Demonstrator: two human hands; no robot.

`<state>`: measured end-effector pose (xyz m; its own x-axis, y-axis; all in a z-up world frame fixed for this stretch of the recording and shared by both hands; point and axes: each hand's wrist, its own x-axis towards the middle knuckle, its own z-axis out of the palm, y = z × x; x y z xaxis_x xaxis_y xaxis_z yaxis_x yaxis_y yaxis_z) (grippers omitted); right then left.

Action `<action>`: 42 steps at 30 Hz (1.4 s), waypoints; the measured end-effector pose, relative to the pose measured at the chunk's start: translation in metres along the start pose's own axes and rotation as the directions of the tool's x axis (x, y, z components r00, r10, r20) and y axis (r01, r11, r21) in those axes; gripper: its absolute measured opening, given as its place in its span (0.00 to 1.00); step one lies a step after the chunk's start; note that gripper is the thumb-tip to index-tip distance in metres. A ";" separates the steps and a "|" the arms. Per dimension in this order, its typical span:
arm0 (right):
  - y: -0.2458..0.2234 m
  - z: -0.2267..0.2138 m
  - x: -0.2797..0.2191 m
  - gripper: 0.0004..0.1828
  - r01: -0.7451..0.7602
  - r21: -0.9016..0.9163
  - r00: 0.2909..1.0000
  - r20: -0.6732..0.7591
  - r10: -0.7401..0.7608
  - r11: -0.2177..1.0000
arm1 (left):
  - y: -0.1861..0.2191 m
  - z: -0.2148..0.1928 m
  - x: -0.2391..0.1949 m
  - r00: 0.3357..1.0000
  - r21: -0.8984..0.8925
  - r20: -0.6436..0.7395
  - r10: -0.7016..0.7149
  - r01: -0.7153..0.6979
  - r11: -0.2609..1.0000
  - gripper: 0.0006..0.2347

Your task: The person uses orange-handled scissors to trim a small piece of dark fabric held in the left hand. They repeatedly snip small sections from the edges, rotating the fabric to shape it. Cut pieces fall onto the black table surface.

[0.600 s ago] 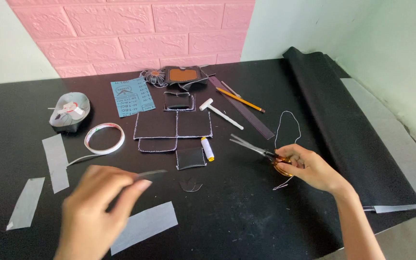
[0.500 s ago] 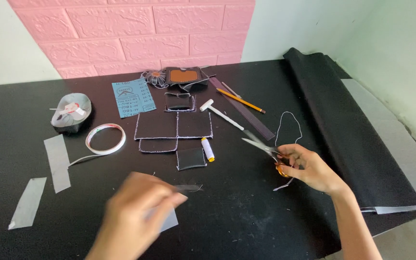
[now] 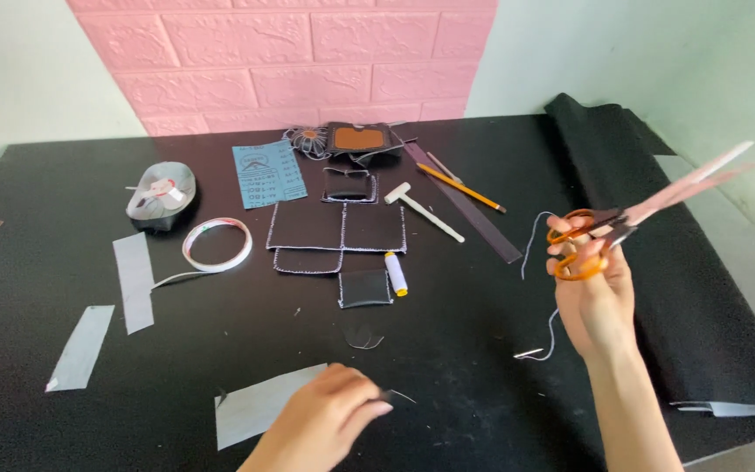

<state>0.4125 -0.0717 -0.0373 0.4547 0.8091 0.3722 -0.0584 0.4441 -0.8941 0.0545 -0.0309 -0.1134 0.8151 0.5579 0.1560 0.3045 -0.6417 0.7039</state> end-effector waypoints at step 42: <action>0.056 0.187 -0.041 0.25 -0.624 0.142 0.768 0.292 0.569 0.769 | -0.002 -0.096 0.038 0.718 -0.480 -0.648 -0.256 -0.124 0.869 0.06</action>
<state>0.2239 -0.0083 -0.0558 0.0563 0.9870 -0.1502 -0.4542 -0.1087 -0.8842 0.0376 0.0418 -0.0420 0.1881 0.9053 0.3809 -0.0729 -0.3739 0.9246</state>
